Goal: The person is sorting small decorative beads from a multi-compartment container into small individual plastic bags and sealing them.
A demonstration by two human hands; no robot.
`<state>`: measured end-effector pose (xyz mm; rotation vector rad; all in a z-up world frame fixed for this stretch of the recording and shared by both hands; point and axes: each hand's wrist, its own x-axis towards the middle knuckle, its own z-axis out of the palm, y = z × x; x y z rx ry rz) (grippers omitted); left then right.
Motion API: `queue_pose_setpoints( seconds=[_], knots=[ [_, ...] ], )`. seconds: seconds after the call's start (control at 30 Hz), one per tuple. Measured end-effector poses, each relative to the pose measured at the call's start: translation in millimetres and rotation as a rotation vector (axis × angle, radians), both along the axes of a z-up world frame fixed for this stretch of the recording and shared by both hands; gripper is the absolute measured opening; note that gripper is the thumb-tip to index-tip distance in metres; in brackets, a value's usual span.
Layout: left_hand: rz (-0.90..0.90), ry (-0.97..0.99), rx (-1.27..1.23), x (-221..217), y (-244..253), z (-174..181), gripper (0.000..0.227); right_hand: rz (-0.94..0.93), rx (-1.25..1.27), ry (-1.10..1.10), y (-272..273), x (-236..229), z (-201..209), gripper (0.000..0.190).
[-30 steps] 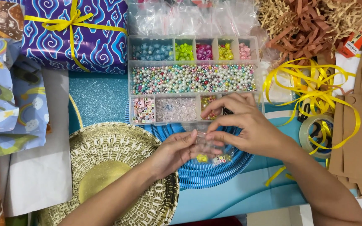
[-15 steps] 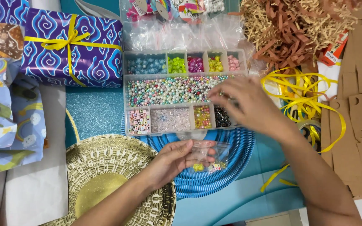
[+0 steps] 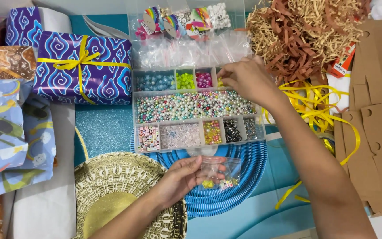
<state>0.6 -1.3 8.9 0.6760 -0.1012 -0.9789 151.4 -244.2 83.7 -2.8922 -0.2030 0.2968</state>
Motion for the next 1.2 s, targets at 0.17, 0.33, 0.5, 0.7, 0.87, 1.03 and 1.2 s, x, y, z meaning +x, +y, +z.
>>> queue_pose_setpoints(
  seconds=[0.17,0.33,0.5,0.7,0.87,1.03,1.2],
  knots=[
    [0.006,-0.006,-0.017,0,0,-1,0.046,0.049,0.209,-0.094,-26,-3,-18,0.024],
    [0.018,-0.002,-0.025,1,-1,-6,0.037,0.048,0.504,-0.322,-19,-52,-1,0.023],
    [0.014,-0.052,-0.059,-1,-1,-6,0.035,0.081,0.796,-0.18,8,-124,-3,0.019],
    [0.042,-0.118,0.0,-5,-6,-14,0.055,0.186,0.841,-0.212,23,-143,-2,0.014],
    [0.043,-0.112,-0.004,-6,-6,-15,0.054,0.202,0.854,-0.168,17,-142,-15,0.012],
    [0.044,-0.098,-0.001,-7,-6,-15,0.054,0.203,0.847,-0.125,17,-142,-17,0.012],
    [0.045,-0.096,-0.003,-7,-6,-13,0.054,0.216,0.841,-0.088,17,-142,-16,0.008]
  ],
)
